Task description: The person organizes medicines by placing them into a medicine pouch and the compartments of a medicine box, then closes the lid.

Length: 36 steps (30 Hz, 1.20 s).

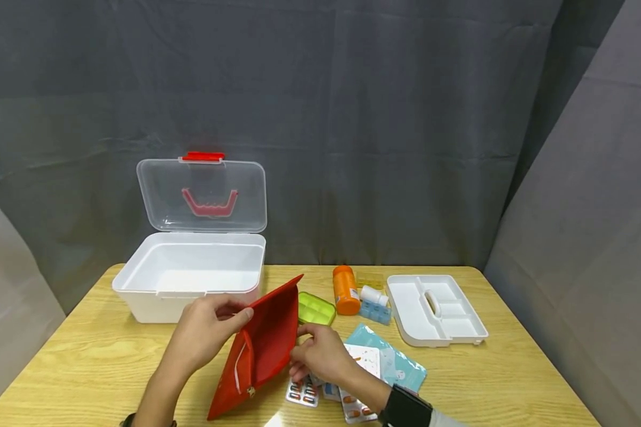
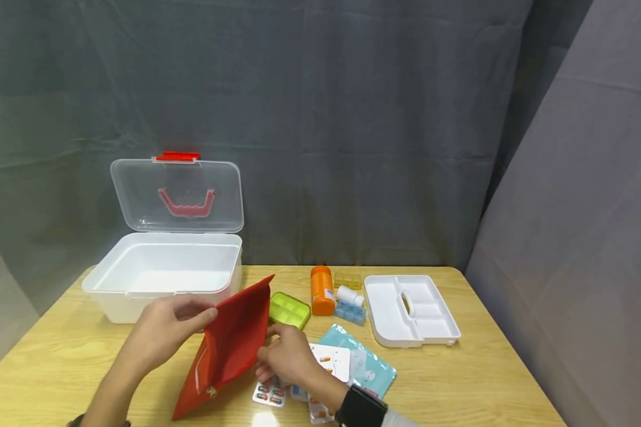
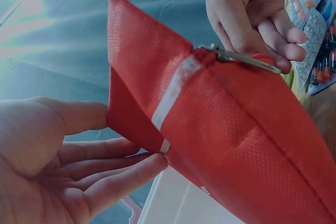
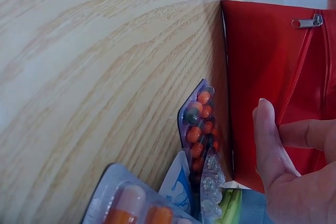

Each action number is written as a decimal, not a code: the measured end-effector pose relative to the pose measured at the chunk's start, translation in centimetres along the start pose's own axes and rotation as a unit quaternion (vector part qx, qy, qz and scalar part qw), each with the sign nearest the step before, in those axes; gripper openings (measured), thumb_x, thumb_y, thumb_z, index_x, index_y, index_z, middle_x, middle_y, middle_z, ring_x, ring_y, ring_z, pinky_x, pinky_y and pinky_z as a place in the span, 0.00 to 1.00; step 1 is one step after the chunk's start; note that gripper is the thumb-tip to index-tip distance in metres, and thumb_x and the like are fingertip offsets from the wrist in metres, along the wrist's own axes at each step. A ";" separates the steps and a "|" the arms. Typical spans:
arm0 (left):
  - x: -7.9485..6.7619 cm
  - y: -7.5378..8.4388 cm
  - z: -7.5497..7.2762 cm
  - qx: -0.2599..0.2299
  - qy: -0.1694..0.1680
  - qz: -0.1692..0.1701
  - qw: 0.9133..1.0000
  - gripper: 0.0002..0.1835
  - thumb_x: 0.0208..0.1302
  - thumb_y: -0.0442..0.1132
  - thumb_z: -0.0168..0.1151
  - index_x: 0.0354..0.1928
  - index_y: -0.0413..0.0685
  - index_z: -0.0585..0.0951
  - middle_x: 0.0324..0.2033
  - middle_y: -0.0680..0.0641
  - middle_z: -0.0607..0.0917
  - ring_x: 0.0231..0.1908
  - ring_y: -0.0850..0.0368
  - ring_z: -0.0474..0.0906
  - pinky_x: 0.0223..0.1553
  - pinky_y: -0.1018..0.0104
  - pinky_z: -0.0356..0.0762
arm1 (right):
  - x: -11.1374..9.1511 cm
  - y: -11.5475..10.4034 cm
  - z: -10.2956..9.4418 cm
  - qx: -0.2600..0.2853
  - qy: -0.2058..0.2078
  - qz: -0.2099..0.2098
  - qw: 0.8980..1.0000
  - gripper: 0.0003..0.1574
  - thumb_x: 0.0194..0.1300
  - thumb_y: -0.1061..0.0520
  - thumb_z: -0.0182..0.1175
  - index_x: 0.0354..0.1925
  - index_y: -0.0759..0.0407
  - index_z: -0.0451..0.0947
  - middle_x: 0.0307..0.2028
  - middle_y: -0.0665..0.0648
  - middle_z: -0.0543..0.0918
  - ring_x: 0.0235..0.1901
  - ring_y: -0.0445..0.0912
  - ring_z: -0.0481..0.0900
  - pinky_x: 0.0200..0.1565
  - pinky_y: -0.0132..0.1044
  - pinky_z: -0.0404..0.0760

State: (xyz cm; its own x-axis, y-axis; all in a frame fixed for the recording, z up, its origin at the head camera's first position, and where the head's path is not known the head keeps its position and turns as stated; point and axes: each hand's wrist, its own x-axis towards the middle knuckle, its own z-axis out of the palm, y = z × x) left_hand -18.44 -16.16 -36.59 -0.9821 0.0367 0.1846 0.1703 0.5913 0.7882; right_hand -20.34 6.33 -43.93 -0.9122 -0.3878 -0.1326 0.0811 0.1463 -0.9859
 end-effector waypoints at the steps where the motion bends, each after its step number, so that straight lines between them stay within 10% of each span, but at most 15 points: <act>1: 0.0 0.0 0.0 -0.004 0.000 0.000 1.000 0.08 0.64 0.40 0.69 0.42 0.45 0.89 0.37 0.49 0.90 0.39 0.56 0.88 0.41 0.64 0.88 | 0.0 0.0 0.0 -0.001 0.000 0.001 1.000 0.23 0.60 0.70 0.58 0.54 0.74 0.72 0.22 0.63 0.84 0.16 0.43 0.82 0.27 0.44 0.88; 20: 0.1 0.0 0.2 -0.044 -0.004 -0.019 0.999 0.09 0.65 0.38 0.68 0.43 0.42 0.88 0.36 0.47 0.90 0.32 0.59 0.87 0.33 0.69 0.87 | 0.3 -2.4 -2.4 -0.103 -0.011 -0.017 0.994 0.23 0.67 0.62 0.63 0.55 0.75 0.74 0.27 0.66 0.86 0.24 0.53 0.87 0.31 0.46 0.89; 36: 0.2 0.0 0.6 -0.062 -0.007 -0.019 0.998 0.09 0.65 0.37 0.68 0.44 0.40 0.88 0.36 0.44 0.90 0.32 0.58 0.89 0.32 0.69 0.87 | -0.6 -2.9 -6.8 -0.319 0.003 -0.076 0.945 0.08 0.56 0.65 0.69 0.37 0.65 0.84 0.23 0.52 0.82 0.23 0.42 0.75 0.26 0.33 0.74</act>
State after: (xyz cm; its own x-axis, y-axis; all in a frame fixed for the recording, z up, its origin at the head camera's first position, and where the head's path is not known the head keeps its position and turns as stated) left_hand -18.67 -15.68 -36.89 -0.9889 0.0288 0.1460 0.1414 0.4883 0.8612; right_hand -22.73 12.29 -40.35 -0.8966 -0.4429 0.0075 -0.3073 0.6098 -0.7305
